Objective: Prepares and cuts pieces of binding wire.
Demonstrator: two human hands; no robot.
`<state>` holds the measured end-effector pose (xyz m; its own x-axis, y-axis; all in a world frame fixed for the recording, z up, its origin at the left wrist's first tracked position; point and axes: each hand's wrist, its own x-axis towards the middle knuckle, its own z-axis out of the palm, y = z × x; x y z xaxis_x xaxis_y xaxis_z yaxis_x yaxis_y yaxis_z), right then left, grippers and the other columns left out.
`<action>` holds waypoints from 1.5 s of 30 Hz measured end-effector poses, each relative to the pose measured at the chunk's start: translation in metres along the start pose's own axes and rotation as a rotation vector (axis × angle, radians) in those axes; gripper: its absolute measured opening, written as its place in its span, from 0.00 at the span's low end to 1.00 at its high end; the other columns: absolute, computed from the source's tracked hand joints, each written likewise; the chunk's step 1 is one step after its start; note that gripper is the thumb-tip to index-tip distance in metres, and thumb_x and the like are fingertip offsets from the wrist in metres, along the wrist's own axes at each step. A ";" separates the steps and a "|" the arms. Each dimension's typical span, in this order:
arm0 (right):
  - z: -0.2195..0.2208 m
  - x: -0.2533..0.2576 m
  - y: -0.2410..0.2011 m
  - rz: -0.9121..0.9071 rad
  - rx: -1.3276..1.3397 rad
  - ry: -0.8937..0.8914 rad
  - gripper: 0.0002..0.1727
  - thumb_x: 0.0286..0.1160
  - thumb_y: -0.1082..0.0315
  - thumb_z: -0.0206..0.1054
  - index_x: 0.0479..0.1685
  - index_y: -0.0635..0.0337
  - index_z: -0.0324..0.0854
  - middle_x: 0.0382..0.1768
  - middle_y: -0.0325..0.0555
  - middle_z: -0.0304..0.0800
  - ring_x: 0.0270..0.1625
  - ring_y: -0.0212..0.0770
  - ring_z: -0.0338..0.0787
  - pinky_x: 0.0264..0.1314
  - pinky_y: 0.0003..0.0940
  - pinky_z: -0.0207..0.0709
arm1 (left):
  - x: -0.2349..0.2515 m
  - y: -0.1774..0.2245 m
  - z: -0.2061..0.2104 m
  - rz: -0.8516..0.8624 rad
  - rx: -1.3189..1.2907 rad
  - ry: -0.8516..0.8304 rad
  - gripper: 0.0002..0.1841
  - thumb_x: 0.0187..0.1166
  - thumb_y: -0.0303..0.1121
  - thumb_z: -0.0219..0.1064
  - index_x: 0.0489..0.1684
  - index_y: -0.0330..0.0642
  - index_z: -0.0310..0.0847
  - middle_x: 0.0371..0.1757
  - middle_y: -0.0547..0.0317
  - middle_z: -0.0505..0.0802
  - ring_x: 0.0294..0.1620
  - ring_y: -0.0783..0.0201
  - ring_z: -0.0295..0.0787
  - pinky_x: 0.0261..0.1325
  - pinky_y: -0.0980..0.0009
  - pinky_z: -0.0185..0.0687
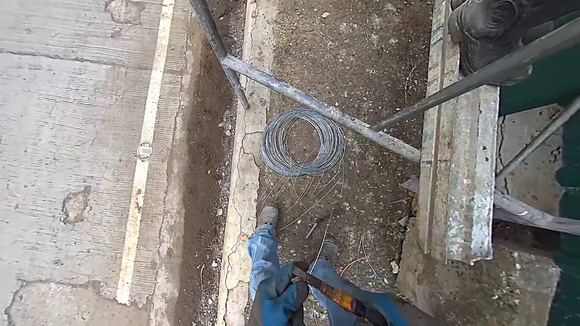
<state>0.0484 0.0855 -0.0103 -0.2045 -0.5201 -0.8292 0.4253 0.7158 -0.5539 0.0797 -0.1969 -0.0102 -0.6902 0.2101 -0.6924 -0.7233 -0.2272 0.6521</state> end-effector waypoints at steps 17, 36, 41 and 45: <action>0.006 0.011 0.014 0.211 -0.284 -0.050 0.34 0.78 0.37 0.65 0.77 0.49 0.78 0.54 0.59 0.91 0.59 0.60 0.90 0.65 0.68 0.77 | 0.042 -0.021 -0.013 -0.246 -0.037 -0.231 0.27 0.78 0.29 0.64 0.79 0.37 0.72 0.17 0.58 0.83 0.10 0.68 0.74 0.13 0.74 0.70; -0.096 -0.048 0.167 0.650 0.068 1.278 0.44 0.72 0.44 0.76 0.88 0.51 0.65 0.66 0.72 0.83 0.66 0.73 0.84 0.65 0.78 0.72 | 0.082 -0.012 0.013 -0.166 -0.046 -0.267 0.27 0.81 0.26 0.59 0.82 0.42 0.75 0.14 0.56 0.82 0.08 0.69 0.70 0.11 0.75 0.66; -0.109 -0.026 0.107 0.223 -0.277 1.290 0.41 0.63 0.52 0.79 0.82 0.49 0.75 0.83 0.67 0.67 0.80 0.75 0.71 0.73 0.77 0.69 | 0.074 -0.009 0.017 -0.171 0.029 -0.303 0.26 0.82 0.29 0.61 0.82 0.45 0.75 0.16 0.57 0.83 0.10 0.69 0.71 0.12 0.74 0.67; -0.065 0.039 -0.003 -0.379 -0.520 0.670 0.28 0.75 0.66 0.69 0.74 0.28 0.81 0.84 0.58 0.71 0.79 0.68 0.77 0.70 0.70 0.76 | 0.063 0.006 0.032 -0.108 0.125 -0.283 0.23 0.79 0.27 0.62 0.76 0.40 0.81 0.16 0.64 0.83 0.11 0.73 0.72 0.15 0.76 0.69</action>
<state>-0.0185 0.0932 -0.0461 -0.7845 -0.5001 -0.3668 -0.1893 0.7563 -0.6263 0.0315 -0.1542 -0.0395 -0.5751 0.4866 -0.6576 -0.7772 -0.0741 0.6249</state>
